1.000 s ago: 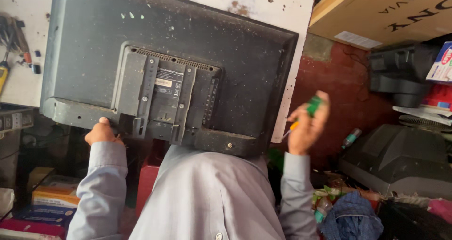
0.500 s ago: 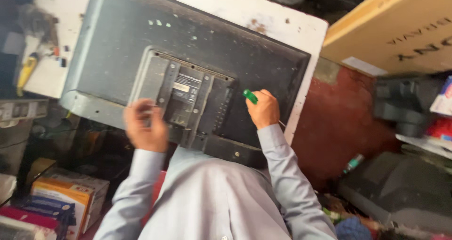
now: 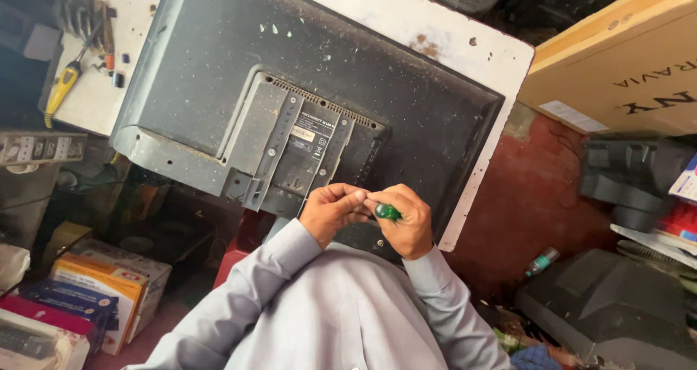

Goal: The person uses a screwdriver to remove screws from the back panel of a television set, then detaches the panel and sets it aside. The person then moves the television and handles a power cord.

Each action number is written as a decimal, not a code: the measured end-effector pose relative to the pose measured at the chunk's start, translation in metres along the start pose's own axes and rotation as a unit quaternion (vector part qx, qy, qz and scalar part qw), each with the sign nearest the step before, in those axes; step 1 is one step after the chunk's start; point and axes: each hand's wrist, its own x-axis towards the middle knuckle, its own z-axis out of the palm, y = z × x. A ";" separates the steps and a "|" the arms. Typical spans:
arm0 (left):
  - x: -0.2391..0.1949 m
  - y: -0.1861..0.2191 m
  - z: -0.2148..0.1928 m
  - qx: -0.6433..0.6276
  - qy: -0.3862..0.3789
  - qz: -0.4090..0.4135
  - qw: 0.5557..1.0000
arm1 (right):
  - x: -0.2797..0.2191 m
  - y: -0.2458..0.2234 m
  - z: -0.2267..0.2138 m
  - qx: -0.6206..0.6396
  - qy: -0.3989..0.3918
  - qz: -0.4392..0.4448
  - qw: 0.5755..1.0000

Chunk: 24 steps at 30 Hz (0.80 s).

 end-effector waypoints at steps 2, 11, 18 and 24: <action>0.000 0.004 -0.002 -0.016 -0.002 -0.019 1.000 | 0.002 -0.001 0.000 -0.022 -0.015 0.006 1.000; 0.012 0.010 0.000 -0.027 0.028 -0.023 0.999 | 0.016 -0.024 -0.024 -0.009 0.024 0.083 0.996; 0.025 0.020 0.007 -0.090 0.018 -0.017 0.996 | 0.023 -0.034 -0.045 0.172 0.133 -0.005 0.976; 0.026 0.024 0.009 -0.125 0.030 -0.026 0.991 | 0.026 -0.035 -0.034 0.103 0.131 -0.014 0.986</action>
